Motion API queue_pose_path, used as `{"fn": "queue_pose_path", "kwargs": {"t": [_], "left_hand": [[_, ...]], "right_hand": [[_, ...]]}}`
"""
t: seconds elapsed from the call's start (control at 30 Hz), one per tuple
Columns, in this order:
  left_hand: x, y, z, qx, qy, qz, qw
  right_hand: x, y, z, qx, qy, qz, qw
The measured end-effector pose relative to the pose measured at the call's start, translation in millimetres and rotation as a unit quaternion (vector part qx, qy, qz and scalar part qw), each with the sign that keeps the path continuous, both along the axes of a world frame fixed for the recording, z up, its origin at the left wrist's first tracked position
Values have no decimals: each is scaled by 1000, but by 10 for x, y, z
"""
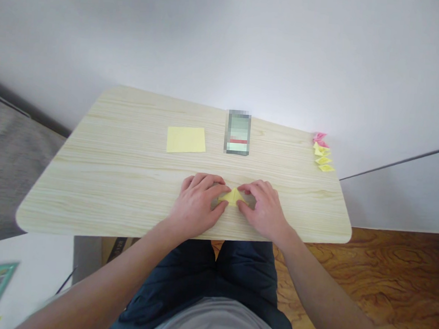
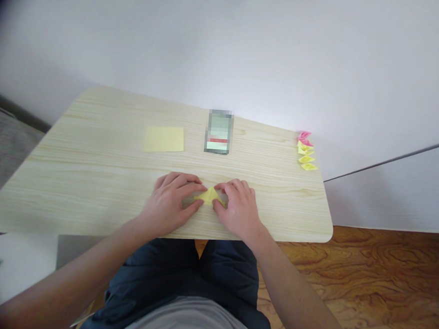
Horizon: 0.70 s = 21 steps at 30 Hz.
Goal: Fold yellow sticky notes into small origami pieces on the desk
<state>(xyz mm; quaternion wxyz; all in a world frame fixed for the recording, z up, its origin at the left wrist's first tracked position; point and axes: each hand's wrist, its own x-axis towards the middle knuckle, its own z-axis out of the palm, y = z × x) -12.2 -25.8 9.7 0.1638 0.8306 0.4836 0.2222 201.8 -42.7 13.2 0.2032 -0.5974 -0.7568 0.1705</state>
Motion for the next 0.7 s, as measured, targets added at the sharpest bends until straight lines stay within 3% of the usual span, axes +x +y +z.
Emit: {"fn": "queue_pose_path", "kwargs": {"t": [0.27,0.7], "left_hand": [[72,5,10,-14,-8,9,1000],[138,188,66,-86,-64,-53,993]], "right_hand": [[-18,-13,-31,19,37,16,999],[45,106,-115,51,71,42,995]]}}
